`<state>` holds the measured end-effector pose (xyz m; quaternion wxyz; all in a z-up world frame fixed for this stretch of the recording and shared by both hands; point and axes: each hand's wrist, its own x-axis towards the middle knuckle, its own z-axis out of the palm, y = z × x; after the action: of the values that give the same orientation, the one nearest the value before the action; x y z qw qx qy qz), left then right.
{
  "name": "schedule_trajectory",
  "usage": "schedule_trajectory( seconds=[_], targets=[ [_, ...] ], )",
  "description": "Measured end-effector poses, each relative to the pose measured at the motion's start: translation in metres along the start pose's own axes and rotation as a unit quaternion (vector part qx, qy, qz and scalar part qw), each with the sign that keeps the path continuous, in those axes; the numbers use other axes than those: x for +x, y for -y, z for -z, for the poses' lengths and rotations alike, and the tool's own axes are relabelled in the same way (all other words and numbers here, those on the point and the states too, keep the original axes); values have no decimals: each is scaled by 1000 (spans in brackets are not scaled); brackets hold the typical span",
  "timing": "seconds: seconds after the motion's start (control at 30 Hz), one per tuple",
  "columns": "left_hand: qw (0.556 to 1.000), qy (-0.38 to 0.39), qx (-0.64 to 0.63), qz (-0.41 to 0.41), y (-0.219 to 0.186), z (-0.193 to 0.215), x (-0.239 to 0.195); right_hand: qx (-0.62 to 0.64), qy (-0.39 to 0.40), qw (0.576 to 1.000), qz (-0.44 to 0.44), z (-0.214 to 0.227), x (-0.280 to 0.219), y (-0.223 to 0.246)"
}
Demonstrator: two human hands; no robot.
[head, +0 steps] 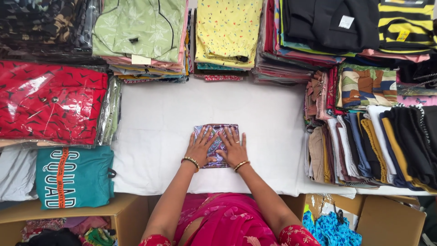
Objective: The person folds several patterned scarves on a white table surface. They unfold each scarf, align the edges, and fold them into smaller rectangles before placing them on a stack to the right. The person handles a purple paisley scarf, a brown floral scarf, and a green and yellow patterned scarf.
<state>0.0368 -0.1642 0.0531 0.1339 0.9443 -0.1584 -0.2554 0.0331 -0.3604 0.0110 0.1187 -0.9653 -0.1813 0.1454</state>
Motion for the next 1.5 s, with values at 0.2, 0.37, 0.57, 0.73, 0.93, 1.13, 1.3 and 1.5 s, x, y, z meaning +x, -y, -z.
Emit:
schedule_trajectory(
  seconds=[0.2,0.37,0.57,0.73,0.93,1.13,1.3,1.5],
  targets=[
    [999,47,19,16,-5,9,2,-25,-71,997,-30,-15,-8,-22],
    [999,35,2,14,-6,11,1,91,-148,985,-22,-13,-12,-35],
    [986,-151,-69,-17,-10,-16,29,231,-270,929,-105,-2,-12,-48],
    [965,-234,-116,-33,-31,0,66,212,-249,934,-143,10,2,-32],
    [983,-178,-36,-12,-37,-1,86,339,-199,880,-268,-15,6,-35],
    [947,-289,-139,6,-46,14,48,336,-226,880,-247,-14,5,-41],
    [884,-259,-384,68,-26,-64,34,345,-156,875,-300,13,11,-30],
    [803,-149,-569,101,-17,-122,55,375,17,874,-307,-19,15,-47]
  ],
)
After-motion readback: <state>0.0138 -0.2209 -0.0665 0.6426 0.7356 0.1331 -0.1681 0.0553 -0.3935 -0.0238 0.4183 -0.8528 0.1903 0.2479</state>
